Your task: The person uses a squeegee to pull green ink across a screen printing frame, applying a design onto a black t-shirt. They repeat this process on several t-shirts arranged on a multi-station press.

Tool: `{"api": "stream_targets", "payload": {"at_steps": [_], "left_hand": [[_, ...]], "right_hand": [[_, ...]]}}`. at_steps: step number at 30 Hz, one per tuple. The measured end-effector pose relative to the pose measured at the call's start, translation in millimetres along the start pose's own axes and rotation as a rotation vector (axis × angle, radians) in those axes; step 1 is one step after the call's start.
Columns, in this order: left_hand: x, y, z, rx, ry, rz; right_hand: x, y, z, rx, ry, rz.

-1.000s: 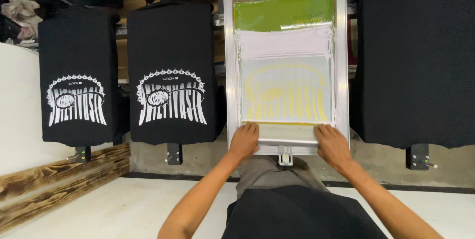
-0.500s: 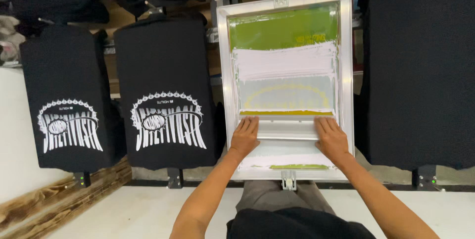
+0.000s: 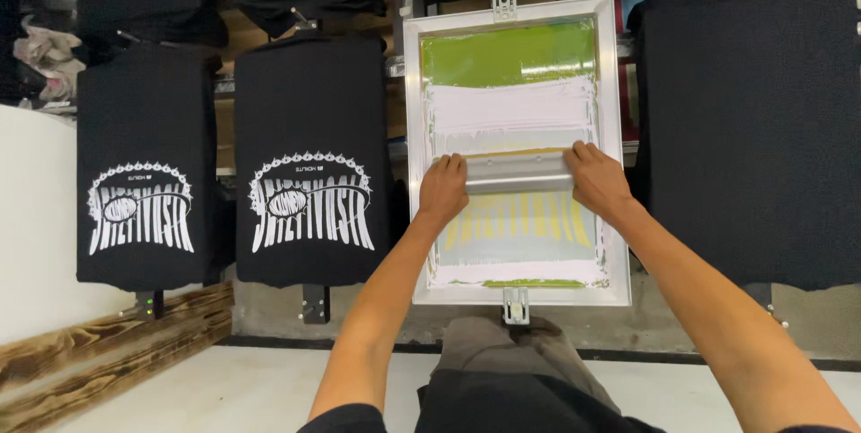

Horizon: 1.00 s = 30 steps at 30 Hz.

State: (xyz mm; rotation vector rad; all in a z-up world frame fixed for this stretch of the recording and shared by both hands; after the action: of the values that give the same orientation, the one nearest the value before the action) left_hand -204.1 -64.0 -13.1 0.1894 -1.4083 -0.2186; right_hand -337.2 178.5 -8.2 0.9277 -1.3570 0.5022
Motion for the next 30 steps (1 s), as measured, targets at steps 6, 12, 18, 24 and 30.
{"api": "stream_targets", "payload": {"at_steps": [6,12,18,24,30], "left_hand": [[1.7,72.3,-125.3,0.038,-0.134,-0.1],[-28.9,97.4,-178.8,0.083,-0.194,-0.099],[-28.9,111.9,-164.9,-0.09,-0.155,-0.024],[-27.6,117.5,-167.8,-0.104,-0.084,-0.003],[-29.7,115.1,-168.6,-0.065,-0.138,-0.065]], "right_hand": [[9.2,-59.7,-136.2,0.05,-0.035,0.078],[-16.1,-93.9,-179.6,0.033,-0.042,0.143],[-24.0,-108.7,-174.4,0.061,-0.075,0.153],[-38.4,-113.7,-179.4,0.097,-0.045,0.15],[-13.9,-113.0,-177.7,0.099,-0.123,0.223]]}}
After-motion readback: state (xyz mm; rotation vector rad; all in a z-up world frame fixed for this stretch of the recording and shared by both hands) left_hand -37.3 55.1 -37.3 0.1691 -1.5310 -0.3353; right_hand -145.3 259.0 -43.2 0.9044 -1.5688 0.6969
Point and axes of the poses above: each hand's wrist, its own z-axis towards the middle knuckle, its own x-axis out of the back of the hand, y = z × x, the point moved 3 cm from there along z, towards the middle knuckle, and after that the axes turned 10 degrees about -z, right-handed, at the moved point
